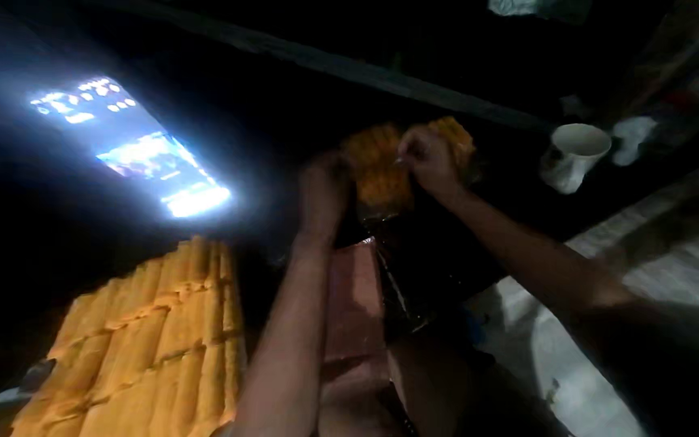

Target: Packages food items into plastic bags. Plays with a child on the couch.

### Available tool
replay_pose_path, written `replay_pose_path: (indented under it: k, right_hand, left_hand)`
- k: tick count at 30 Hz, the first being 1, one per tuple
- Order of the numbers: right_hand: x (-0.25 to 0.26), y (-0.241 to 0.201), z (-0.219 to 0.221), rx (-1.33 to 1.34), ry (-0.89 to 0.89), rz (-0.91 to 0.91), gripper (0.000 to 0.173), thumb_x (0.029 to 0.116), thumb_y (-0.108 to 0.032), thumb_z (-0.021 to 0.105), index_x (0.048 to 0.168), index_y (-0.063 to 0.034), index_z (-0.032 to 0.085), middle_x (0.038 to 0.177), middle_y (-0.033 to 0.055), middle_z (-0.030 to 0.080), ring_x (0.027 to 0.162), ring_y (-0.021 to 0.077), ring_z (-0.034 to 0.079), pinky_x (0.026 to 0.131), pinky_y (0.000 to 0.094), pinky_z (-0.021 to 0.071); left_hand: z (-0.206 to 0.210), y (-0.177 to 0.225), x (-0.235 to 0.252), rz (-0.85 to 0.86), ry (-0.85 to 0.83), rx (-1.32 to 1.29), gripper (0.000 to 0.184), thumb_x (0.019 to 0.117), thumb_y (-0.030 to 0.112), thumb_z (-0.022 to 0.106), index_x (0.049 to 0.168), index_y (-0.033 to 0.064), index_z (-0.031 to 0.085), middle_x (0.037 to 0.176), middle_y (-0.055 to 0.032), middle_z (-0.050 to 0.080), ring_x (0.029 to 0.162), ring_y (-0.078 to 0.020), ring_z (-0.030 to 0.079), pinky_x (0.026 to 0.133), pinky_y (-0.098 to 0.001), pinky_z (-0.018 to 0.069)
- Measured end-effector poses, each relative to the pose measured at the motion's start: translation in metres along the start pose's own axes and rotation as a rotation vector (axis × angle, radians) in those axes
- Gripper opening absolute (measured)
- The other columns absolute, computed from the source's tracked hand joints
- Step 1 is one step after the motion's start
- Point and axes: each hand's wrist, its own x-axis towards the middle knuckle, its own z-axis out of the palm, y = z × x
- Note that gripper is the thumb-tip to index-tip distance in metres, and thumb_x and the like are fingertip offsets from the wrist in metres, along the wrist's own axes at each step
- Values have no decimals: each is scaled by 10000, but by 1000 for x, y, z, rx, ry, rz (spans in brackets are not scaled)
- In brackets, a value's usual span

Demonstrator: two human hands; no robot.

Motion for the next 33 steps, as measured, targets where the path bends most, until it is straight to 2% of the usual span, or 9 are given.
replay_pose_path:
  k: [5, 10, 14, 18, 22, 27, 29, 32, 33]
  right_hand:
    - [-26, 31, 17, -150, -181, 195, 210, 984, -34, 606, 1162, 61, 665, 1142, 223, 684, 1045, 304, 677, 946, 462, 541]
    - [-38, 32, 16, -160, -191, 127, 211, 989, -42, 603, 1165, 63, 657, 1155, 230, 678, 1047, 308, 683, 944, 449, 555]
    - [-56, 14, 7, -273, -193, 37, 328, 958, -56, 647, 1272, 37, 627, 1300, 231, 633, 1108, 332, 675, 956, 474, 559]
    - [-97, 0, 5, -345, -180, -128, 248, 957, -92, 645, 1183, -5, 696, 1292, 192, 656, 1213, 350, 625, 1026, 521, 511]
    - [-158, -20, 30, -232, -349, -180, 207, 980, -205, 627, 1028, -48, 753, 1073, 133, 733, 1070, 314, 680, 952, 488, 546]
    - [-207, -47, 74, -213, -623, -256, 517, 904, -483, 721, 1211, -67, 709, 1232, 167, 698, 1209, 381, 622, 1034, 581, 473]
    - [-216, -54, 86, -268, -678, -294, 485, 911, -409, 734, 1230, -46, 699, 1252, 191, 686, 1243, 405, 605, 1040, 610, 458]
    - [-227, -44, 104, -289, -461, -415, 169, 935, -181, 672, 1006, -59, 765, 1063, 131, 745, 1087, 347, 692, 934, 547, 549]
    - [-227, -44, 105, -266, -449, -386, 164, 950, -143, 647, 1011, -50, 769, 1069, 133, 748, 1091, 348, 691, 943, 544, 545]
  left_hand:
    - [46, -43, -11, -113, -83, 6, 221, 1011, 58, 591, 1189, -32, 688, 1221, -236, 678, 1154, -381, 651, 1026, -568, 485]
    - [36, -48, -28, -97, -68, -49, 299, 1013, 98, 613, 1290, -15, 623, 1310, -219, 624, 1149, -327, 647, 1003, -493, 519]
    - [13, -51, -68, -105, -17, -63, 380, 1037, 164, 594, 1382, 12, 545, 1406, -214, 557, 1169, -316, 638, 987, -491, 532]
    - [-9, -66, -140, -59, 114, -41, 251, 1020, 124, 594, 1235, 8, 654, 1213, -146, 675, 1063, -184, 672, 936, -393, 555]
    - [-22, -78, -216, -98, 268, -114, 228, 1012, 129, 578, 1135, -29, 685, 1101, -93, 711, 1005, -65, 672, 906, -253, 560]
    - [-16, -71, -285, -139, 404, -236, 192, 990, 71, 598, 1086, -79, 670, 1048, -46, 726, 962, 5, 674, 868, -201, 573]
    - [-12, -68, -307, -148, 405, -258, 181, 984, 57, 597, 1075, -79, 675, 1023, -30, 732, 943, 8, 680, 860, -200, 578]
    - [-2, -64, -330, -171, 358, -247, 189, 988, 72, 602, 1072, -70, 695, 1025, -50, 741, 945, -22, 698, 872, -222, 588]
    - [3, -64, -335, -159, 340, -214, 194, 984, 71, 608, 1070, -72, 705, 1037, -79, 742, 964, -42, 700, 888, -228, 583]
